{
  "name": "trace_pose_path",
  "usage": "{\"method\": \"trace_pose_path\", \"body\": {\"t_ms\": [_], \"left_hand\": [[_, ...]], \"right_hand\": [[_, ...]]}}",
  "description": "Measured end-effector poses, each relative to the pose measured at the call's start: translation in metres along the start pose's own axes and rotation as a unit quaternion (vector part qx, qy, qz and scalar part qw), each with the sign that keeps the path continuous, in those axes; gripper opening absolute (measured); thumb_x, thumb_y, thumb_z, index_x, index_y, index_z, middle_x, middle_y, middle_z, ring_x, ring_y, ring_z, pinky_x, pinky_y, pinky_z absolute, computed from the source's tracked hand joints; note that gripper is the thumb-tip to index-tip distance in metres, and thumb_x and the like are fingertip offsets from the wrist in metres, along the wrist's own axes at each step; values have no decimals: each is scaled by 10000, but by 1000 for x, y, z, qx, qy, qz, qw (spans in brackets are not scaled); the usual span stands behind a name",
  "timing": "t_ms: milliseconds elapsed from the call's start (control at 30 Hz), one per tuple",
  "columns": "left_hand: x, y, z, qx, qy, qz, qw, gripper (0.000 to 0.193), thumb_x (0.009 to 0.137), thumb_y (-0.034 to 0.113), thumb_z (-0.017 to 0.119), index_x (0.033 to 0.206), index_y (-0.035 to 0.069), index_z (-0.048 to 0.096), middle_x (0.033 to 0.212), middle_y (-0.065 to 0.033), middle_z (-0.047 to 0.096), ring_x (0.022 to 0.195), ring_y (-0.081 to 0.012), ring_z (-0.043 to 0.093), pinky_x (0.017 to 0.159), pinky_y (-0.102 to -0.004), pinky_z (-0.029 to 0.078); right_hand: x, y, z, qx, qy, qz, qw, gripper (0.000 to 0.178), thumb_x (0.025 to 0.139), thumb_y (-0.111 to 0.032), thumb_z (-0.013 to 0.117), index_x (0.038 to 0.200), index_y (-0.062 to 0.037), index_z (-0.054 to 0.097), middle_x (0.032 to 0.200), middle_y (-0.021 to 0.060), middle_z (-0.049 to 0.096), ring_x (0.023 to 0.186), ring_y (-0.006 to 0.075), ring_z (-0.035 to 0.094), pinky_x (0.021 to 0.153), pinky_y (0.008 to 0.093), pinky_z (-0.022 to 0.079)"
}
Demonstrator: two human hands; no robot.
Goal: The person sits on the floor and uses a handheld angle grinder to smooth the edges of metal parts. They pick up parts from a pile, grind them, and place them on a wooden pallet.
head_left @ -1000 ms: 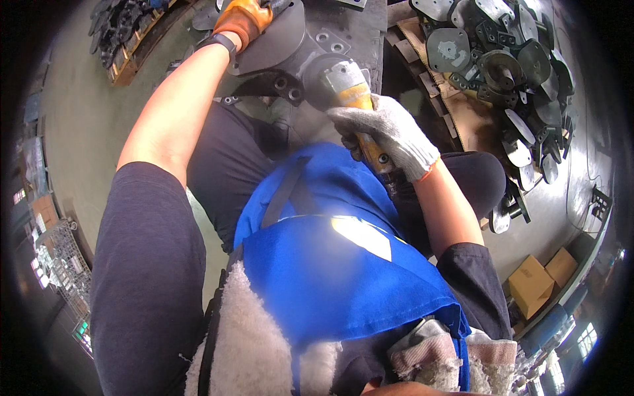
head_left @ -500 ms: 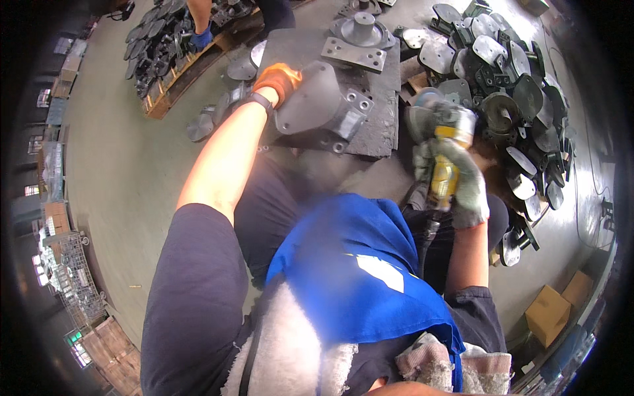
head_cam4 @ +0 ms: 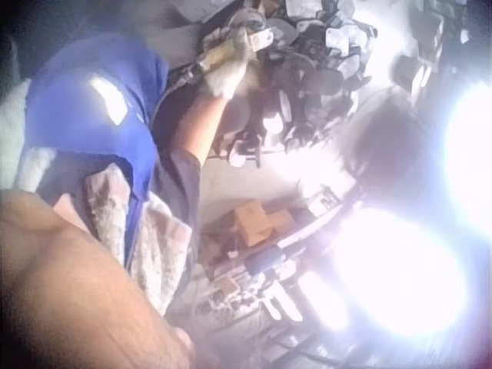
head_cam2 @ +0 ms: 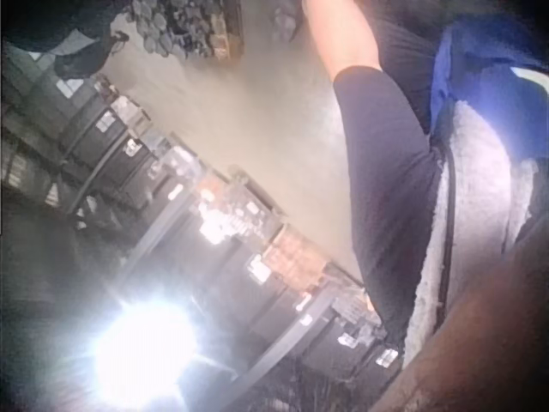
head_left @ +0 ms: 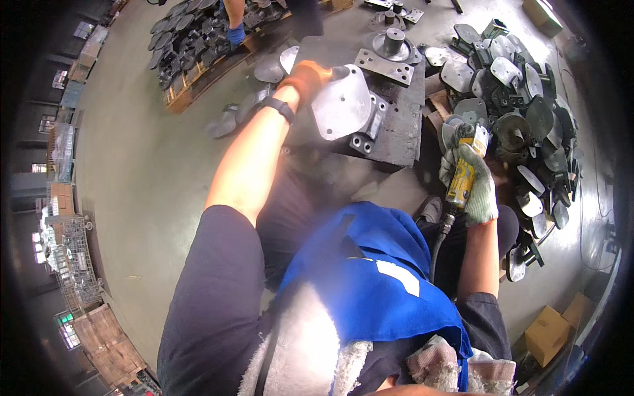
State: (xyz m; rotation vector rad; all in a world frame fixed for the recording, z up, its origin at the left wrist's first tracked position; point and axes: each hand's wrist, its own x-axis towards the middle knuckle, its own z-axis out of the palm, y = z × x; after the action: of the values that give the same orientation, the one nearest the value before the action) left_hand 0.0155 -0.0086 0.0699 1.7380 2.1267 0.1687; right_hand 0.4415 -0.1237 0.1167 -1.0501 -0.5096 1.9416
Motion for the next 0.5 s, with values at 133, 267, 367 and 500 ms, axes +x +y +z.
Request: {"method": "trace_pose_path", "body": {"t_ms": [133, 267, 367, 500], "left_hand": [[-40, -9, -56, -2, 18, -161, 987, 587, 895, 584, 633, 1175, 81, 747, 1195, -215, 720, 1112, -371, 687, 932, -413, 527], [-72, -54, -86, 5, 152, -115, 982, 488, 887, 492, 650, 1066, 51, 757, 1118, -198, 737, 1070, -378, 693, 921, -431, 540], [-95, -100, -110, 134, 193, -148, 961, 452, 856, 469, 674, 1056, 69, 743, 1100, -198, 743, 1067, -376, 694, 934, -430, 542], [-130, -155, -135, 115, 196, -249, 941, 467, 859, 465, 682, 1095, 65, 736, 1143, -194, 737, 1087, -383, 688, 936, -445, 543]], "right_hand": [[-4, -2, 21, -21, -15, 10, 1000, 266, 961, -204, 700, 1167, -50, 632, 918, 79, 693, 804, 215, 699, 725, 330, 604], [-2, 4, 16, -78, -34, 6, 996, 302, 954, -216, 708, 1189, -44, 631, 935, 83, 704, 813, 210, 705, 719, 331, 602], [0, 7, 15, -99, -41, 11, 994, 300, 971, -233, 687, 1201, -46, 635, 939, 88, 711, 804, 214, 709, 730, 339, 594], [-2, 7, 22, -95, -38, 27, 994, 281, 978, -224, 679, 1196, -51, 634, 939, 88, 712, 807, 217, 706, 732, 337, 593]]}}
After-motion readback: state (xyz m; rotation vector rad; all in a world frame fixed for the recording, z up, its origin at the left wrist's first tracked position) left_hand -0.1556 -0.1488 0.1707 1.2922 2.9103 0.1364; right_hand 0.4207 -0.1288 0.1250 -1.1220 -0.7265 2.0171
